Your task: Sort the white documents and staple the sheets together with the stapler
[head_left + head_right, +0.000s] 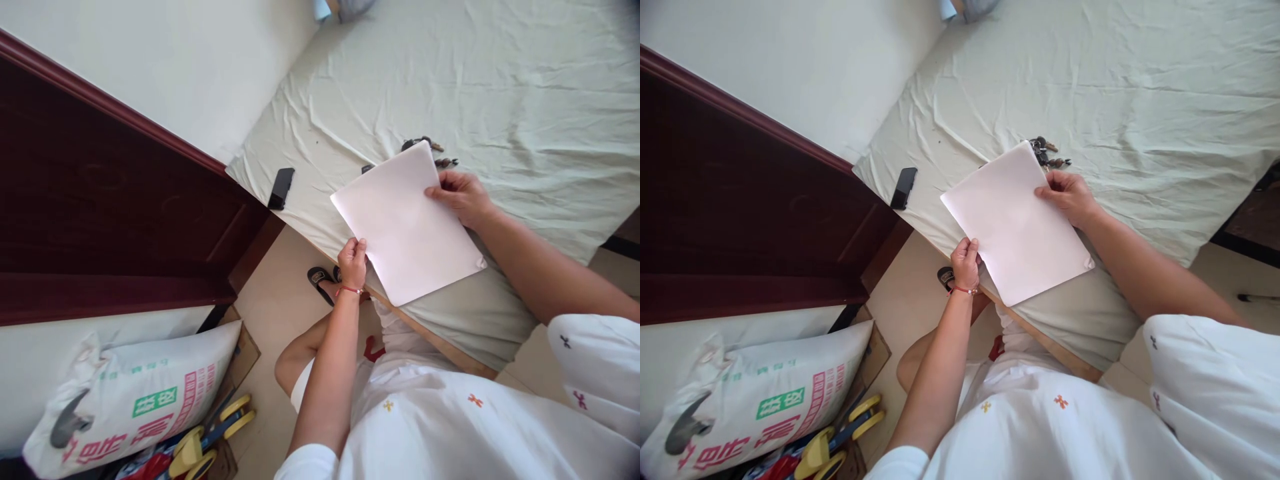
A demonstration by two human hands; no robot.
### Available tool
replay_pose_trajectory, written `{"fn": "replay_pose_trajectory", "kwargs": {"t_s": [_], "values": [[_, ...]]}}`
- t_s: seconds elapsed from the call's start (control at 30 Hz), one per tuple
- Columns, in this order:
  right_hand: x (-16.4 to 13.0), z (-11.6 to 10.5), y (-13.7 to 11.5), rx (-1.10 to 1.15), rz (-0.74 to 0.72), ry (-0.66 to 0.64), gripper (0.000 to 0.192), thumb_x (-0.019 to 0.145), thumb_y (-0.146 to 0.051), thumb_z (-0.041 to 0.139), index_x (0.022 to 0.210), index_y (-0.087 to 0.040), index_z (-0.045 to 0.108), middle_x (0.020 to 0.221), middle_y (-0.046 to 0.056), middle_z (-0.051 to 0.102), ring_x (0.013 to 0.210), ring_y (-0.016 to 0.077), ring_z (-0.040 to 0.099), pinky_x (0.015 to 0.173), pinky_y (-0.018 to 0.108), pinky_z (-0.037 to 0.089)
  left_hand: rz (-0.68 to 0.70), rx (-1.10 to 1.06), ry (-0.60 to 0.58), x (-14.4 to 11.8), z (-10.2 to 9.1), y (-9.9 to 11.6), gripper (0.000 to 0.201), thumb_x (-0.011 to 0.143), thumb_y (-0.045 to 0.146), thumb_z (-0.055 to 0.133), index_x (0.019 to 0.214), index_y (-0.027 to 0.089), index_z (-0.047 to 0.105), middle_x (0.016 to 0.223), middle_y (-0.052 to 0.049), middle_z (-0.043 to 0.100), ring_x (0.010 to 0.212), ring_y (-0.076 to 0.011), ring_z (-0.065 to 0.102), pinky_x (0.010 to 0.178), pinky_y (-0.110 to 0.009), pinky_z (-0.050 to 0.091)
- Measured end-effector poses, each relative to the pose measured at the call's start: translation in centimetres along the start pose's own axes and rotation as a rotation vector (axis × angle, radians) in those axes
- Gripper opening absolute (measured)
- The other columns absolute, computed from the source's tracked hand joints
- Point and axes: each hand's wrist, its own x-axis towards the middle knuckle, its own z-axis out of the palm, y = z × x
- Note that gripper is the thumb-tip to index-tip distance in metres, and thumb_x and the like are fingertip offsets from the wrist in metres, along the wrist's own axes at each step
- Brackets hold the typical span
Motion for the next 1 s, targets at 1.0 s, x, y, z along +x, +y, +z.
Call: {"fn": "replay_pose_trajectory", "kwargs": {"t_s": [1.0], "values": [[0.53, -0.31, 0.24, 0.186, -0.015, 0.086, 0.029, 0.066, -0.032, 0.092, 0.083, -0.026, 0.07, 0.088, 0.001, 0.075, 0.074, 0.0198, 0.071, 0.071, 0.037, 0.064, 0.041, 0.08, -0.132, 0.04, -0.27, -0.7, 0.045, 0.09, 0.058, 0.072, 0.07, 0.021, 0.058, 0.058, 0.004, 0.039, 0.059, -0.0136, 0.043, 0.058, -0.026, 0.036]]}}
